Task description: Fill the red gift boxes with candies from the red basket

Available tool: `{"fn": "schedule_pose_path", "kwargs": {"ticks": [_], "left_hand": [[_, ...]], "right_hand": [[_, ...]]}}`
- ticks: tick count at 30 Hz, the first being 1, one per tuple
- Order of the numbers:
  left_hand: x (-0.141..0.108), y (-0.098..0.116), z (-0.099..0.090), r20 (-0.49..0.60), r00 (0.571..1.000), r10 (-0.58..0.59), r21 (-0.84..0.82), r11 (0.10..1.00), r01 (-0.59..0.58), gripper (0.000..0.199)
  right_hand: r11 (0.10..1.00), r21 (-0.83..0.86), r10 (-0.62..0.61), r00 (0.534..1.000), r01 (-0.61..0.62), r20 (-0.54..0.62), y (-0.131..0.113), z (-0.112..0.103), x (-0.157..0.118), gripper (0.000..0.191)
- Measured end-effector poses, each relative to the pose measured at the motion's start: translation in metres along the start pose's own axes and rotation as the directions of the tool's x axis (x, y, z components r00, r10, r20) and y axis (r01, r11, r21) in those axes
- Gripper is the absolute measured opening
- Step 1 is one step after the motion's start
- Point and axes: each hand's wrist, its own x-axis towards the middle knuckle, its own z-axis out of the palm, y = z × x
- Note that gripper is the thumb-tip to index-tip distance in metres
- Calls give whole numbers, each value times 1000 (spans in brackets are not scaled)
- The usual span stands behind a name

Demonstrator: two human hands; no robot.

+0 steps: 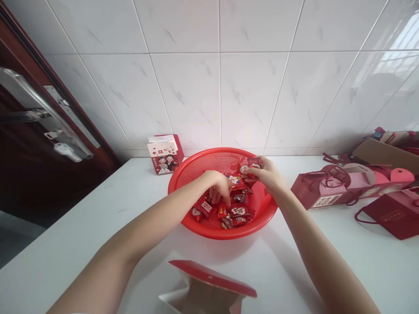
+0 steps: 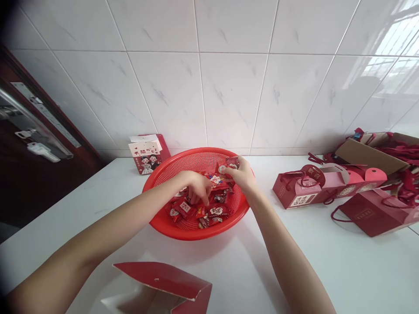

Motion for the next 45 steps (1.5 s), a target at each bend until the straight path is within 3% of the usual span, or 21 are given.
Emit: {"fn": "schedule_pose_path", "kwargs": {"ticks": [6, 16, 19, 23, 25, 28, 30, 32, 36, 41, 45], "left_hand": [[17, 4, 11, 28, 998, -62, 93, 994, 59, 44], [23, 2, 12, 142, 985, 97, 27, 994, -102, 18], [17, -1, 5, 105, 980, 170, -17, 985, -169, 14], [-9, -6, -15, -28, 955, 294, -98, 950, -295, 23], [-24, -9, -24, -130, 915, 383, -161, 902, -400, 29], [-38, -12, -31, -420, 749, 513, -261, 722, -641, 33], [-38, -12, -31, -588, 626, 513, -262, 611, -747, 33], [-32, -11, -31, -678, 557, 480, -270, 543, -795, 33], [-19, -9, -30, -755, 539, 373, -331, 492, -805, 29], [-14, -6, -28, -828, 486, 278, -318, 481, -817, 24], [-15, -3, -24, -822, 500, 271, -349, 454, -820, 24]], "right_hand": [[998, -51, 24, 997, -20, 71, 0, -1, 0, 33], [998, -68, 5, 994, 3, 108, 5, -4, 0, 37], [998, -64, 13, 995, -7, 100, 4, -3, -1, 38], [999, -40, 11, 998, -8, 66, 2, -2, 1, 36], [1000, -18, -18, 998, 19, 53, 1, -3, 2, 37], [998, 19, -52, 998, 52, 40, 1, -3, 3, 37], [997, 43, -68, 996, 66, 52, 1, -4, 2, 35], [995, 74, -78, 995, 73, 69, 0, -4, 2, 33], [986, 164, -47, 997, 36, 60, -1, -4, 3, 33], [973, 228, -42, 997, 27, 58, -1, -6, 5, 36], [974, 228, -32, 996, 12, 85, -2, -6, 3, 45]]}}
